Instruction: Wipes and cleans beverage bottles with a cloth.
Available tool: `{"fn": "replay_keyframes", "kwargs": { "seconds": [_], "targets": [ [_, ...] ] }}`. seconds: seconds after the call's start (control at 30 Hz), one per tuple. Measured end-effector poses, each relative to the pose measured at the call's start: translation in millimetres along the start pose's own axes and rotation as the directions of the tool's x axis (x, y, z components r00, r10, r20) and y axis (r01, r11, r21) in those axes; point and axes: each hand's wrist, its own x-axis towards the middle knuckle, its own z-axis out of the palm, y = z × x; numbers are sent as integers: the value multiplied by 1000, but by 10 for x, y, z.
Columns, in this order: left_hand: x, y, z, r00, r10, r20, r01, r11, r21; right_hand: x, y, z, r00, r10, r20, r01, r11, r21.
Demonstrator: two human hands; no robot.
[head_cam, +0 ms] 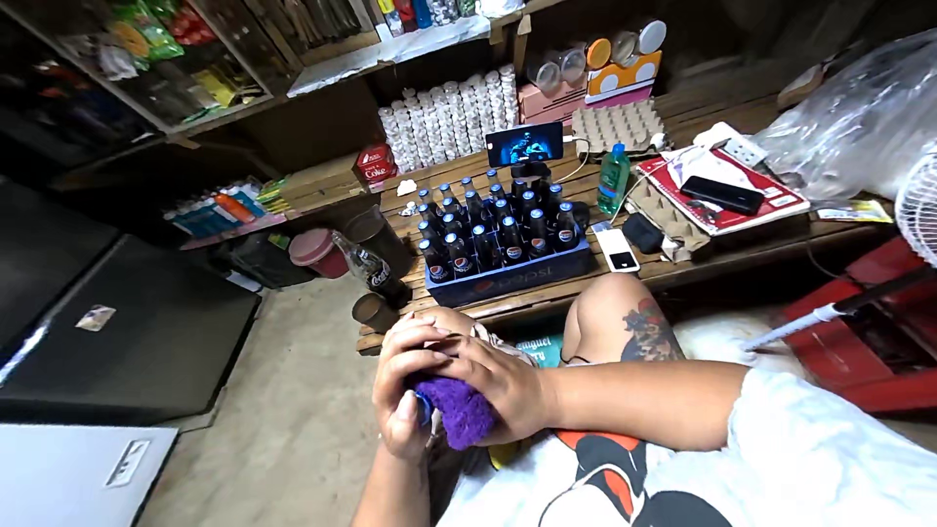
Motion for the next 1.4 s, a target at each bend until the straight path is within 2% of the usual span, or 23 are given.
{"fn": "replay_keyframes", "kwargs": {
  "seconds": [0.1,0.37,0.47,0.53,0.6,0.67,0.73,0.8,0.87,0.97,1.03,1.1,1.17,1.23,1.4],
  "targets": [
    [-4,-12,-16,1000,-13,-4,13,1000,-20,2,11,-18,998,28,58,-23,997,-74],
    [0,-42,-87,999,-5,-32,4,999,-50,-54,199,43,983,118,138,-117,993,-16],
    [7,-68,-140,997,-36,-74,32,998,-55,-92,272,49,958,218,185,-221,975,-4],
    [39,-64,-153,989,-103,-110,93,991,-95,-106,301,36,889,385,247,-399,917,5],
    [57,-59,-159,973,-194,-126,171,970,-173,-106,338,23,741,575,346,-596,801,-55],
    [56,-58,-150,955,-269,-122,229,936,-268,-112,402,41,588,702,402,-729,675,-113],
    [38,-82,-124,949,-292,-116,238,909,-342,-92,440,53,478,765,431,-805,578,-134],
    [6,-107,-75,954,-266,-136,199,906,-374,-45,403,32,452,770,450,-817,560,-137],
    [-24,-102,-32,962,-222,-160,150,916,-371,-5,330,6,503,739,449,-788,605,-113],
    [-56,-80,17,967,-154,-201,89,950,-299,4,227,-13,684,618,387,-666,745,-12],
    [-82,-79,10,969,-105,-222,55,973,-223,-16,183,-1,835,466,293,-497,867,37],
    [-98,-69,-16,970,-88,-229,61,991,-123,-6,142,2,935,288,205,-308,948,73],
    [-93,-49,-1,961,-93,-259,76,994,-75,22,109,19,975,169,147,-185,978,98],
    [-85,-30,24,955,-113,-273,94,992,-81,49,91,34,983,134,128,-147,984,99],
    [-92,-23,28,946,-134,-296,106,988,-109,192,138,-19,955,226,193,-263,946,190]
  ]
}}
